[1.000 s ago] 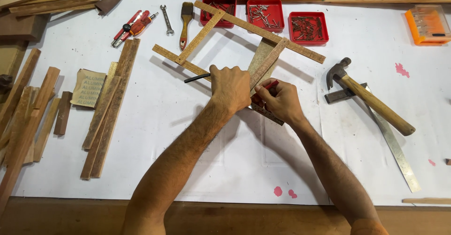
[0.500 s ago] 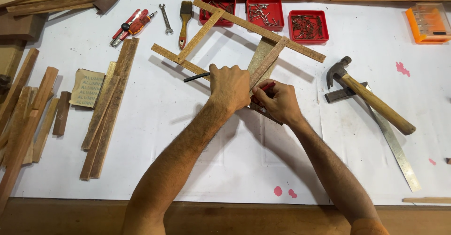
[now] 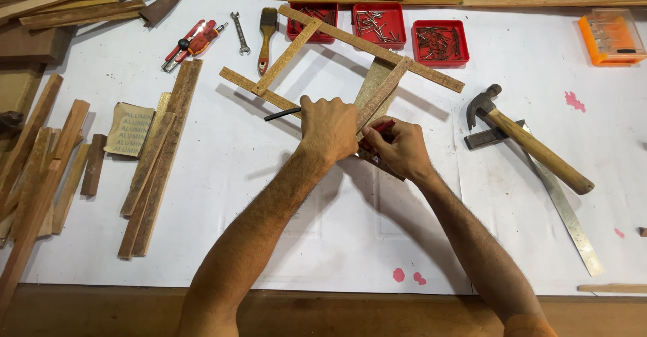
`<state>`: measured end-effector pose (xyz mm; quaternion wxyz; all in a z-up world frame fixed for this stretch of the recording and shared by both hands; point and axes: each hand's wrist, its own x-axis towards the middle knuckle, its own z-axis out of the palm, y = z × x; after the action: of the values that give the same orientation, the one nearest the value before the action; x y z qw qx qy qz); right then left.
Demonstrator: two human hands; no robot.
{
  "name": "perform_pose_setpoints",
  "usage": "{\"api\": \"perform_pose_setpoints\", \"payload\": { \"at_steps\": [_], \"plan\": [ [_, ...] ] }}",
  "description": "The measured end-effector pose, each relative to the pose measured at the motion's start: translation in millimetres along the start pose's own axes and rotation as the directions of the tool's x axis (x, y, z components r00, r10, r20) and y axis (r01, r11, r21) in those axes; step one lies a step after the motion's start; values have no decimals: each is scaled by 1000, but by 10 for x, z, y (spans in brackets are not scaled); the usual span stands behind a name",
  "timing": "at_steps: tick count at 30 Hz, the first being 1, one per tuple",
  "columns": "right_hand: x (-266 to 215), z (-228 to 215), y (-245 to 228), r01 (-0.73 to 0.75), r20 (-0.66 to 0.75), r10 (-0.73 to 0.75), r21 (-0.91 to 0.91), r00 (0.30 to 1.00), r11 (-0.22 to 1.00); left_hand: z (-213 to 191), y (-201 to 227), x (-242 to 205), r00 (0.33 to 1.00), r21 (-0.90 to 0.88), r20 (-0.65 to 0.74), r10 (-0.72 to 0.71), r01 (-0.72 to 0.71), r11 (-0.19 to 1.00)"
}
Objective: The person hammers nails into a small wooden frame on a workbench, then measures the frame with a tape measure, marks it with a pencil, checks alignment with a try square, and positions a wooden piece against the frame while hammering additional nails.
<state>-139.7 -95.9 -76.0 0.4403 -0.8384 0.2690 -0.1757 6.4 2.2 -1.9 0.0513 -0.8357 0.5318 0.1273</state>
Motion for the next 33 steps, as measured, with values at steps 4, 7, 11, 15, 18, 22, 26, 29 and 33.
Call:
{"api": "perform_pose_setpoints", "payload": {
  "at_steps": [4, 7, 11, 15, 18, 22, 26, 29, 33],
  "plan": [
    [-17, 3, -44, 43, 11, -43, 33, 999, 999, -17, -1, -12, 1000, 2, 6, -5, 5, 1000],
    [-30, -3, -55, 60, 12, -60, 38, 998, 997, -36, 6, -26, 1000, -8, -3, -8, 8, 1000],
    [-6, -3, 46, -1, 1, 1, 125, 1000, 992, -23, -2, -25, 1000, -14, 1, -7, 7, 1000],
    [32, 13, 284, -22, -24, 35, 399, 999, 917, 55, -34, 4, 999, -2, -44, 9, -10, 1000],
    [5, -12, 195, -36, -11, 45, 432, 999, 901, 50, -97, -31, 997, -21, -77, 19, -21, 1000],
    [-90, -85, 4, -51, 0, 53, 267, 999, 962, 43, -188, -232, 998, -61, -51, 45, -48, 997],
    [-147, -130, 126, 75, -6, -75, 107, 997, 991, 137, -254, -445, 955, -268, -273, 117, -192, 944],
    [-216, -123, 57, 69, 40, -72, 79, 997, 995, 261, -312, -588, 934, -335, -332, 132, -247, 909],
    [-281, -69, -3, -3, 67, 0, 40, 998, 999, 439, -365, -773, 903, -466, -407, 139, -336, 819]
  ]
}}
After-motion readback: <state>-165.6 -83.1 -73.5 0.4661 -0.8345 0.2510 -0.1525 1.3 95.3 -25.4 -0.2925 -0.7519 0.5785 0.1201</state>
